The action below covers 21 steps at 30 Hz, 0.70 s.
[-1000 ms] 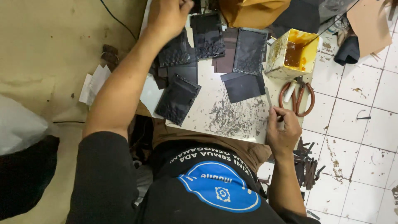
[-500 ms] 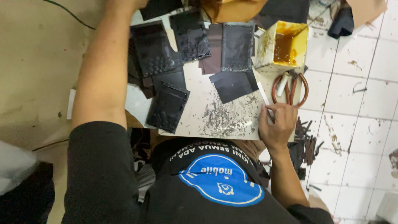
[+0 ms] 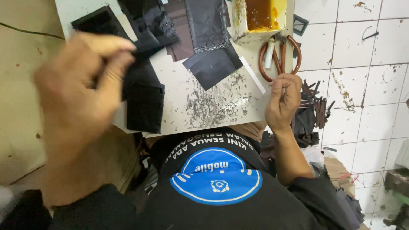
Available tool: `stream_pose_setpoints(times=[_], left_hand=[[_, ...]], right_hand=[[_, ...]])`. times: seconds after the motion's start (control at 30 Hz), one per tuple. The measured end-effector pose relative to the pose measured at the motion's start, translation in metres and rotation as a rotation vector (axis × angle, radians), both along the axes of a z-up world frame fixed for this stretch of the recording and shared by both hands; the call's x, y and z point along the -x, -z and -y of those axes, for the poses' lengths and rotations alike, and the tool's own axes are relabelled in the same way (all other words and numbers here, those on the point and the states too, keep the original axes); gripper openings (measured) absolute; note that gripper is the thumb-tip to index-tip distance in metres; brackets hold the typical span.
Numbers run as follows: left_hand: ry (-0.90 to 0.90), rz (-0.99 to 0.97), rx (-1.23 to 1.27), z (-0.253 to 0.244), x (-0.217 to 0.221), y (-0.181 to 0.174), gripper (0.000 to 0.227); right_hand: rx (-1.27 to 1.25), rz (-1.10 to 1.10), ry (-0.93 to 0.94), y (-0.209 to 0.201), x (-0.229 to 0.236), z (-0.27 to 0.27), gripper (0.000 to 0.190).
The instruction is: Applying glue to leather strips and assembling them onto a base to create wallet card slots
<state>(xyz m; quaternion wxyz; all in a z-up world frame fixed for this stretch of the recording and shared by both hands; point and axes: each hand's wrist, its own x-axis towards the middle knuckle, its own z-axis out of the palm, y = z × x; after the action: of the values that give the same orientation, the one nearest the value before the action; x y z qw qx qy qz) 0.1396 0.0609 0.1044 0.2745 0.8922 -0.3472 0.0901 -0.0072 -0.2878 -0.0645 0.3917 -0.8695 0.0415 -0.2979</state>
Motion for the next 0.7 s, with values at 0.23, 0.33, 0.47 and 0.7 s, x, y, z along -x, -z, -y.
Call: stream_pose_setpoints(times=[0.23,0.33,0.47,0.7], left_hand=[[0.270,-0.504,0.357,0.083,0.059,0.133,0.011],[0.184,-0.211,0.167,0.087,0.065,0.141,0.036],[-0.021,-0.113,0.161,0.037,0.023,0.124,0.039],[-0.543,0.048,-0.059,-0.081,-0.067,0.162,0.047]], right_hand=[[-0.128,-0.041,0.015,-0.010,0.011,-0.010,0.014],[-0.085,-0.023,-0.011,-0.001,0.016,-0.010,0.012],[-0.037,-0.018,-0.063,-0.004,0.018,-0.015,0.015],[0.170,0.022,-0.114,-0.008,0.018,-0.021,0.012]])
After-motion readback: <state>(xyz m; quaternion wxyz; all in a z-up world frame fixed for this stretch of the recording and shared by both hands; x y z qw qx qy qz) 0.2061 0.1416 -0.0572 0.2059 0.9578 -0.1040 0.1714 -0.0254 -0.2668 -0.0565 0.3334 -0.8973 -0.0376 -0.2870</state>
